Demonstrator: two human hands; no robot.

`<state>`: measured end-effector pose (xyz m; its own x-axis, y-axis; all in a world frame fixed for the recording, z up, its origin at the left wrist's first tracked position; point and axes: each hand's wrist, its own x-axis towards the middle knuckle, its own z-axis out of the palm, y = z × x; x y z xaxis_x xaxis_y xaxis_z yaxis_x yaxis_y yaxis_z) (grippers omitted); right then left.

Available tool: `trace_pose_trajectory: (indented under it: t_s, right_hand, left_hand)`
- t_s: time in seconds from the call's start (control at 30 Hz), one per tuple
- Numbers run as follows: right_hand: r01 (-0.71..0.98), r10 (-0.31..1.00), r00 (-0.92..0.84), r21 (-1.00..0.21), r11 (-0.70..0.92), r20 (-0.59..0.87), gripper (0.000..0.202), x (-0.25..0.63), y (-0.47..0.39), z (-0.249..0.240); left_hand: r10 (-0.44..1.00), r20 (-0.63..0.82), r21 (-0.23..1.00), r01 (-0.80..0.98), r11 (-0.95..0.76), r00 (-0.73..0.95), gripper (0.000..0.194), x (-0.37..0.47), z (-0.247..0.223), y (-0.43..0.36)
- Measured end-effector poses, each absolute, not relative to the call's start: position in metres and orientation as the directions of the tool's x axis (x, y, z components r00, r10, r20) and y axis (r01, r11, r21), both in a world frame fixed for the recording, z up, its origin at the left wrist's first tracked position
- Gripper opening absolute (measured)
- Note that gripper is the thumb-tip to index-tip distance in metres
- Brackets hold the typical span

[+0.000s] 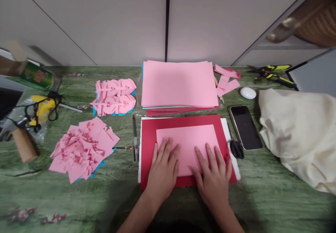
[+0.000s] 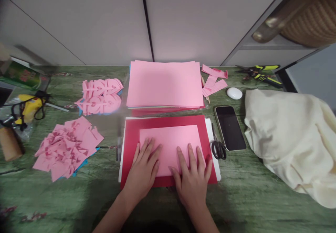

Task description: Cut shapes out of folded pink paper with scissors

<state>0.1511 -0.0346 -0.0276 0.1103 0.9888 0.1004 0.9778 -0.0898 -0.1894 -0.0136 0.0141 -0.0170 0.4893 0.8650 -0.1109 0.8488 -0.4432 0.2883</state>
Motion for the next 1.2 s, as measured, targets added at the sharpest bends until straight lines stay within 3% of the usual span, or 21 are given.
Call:
trace_pose_trajectory:
  t_s: [1.2]
  right_hand:
    - [0.975,0.99,0.103,-0.207,-0.082,0.094,0.043,0.152,-0.0353,-0.0264]
  left_hand:
    - [0.867,-0.115,0.297,0.85,-0.436,0.485,0.047,-0.0134,-0.0154,0.0137]
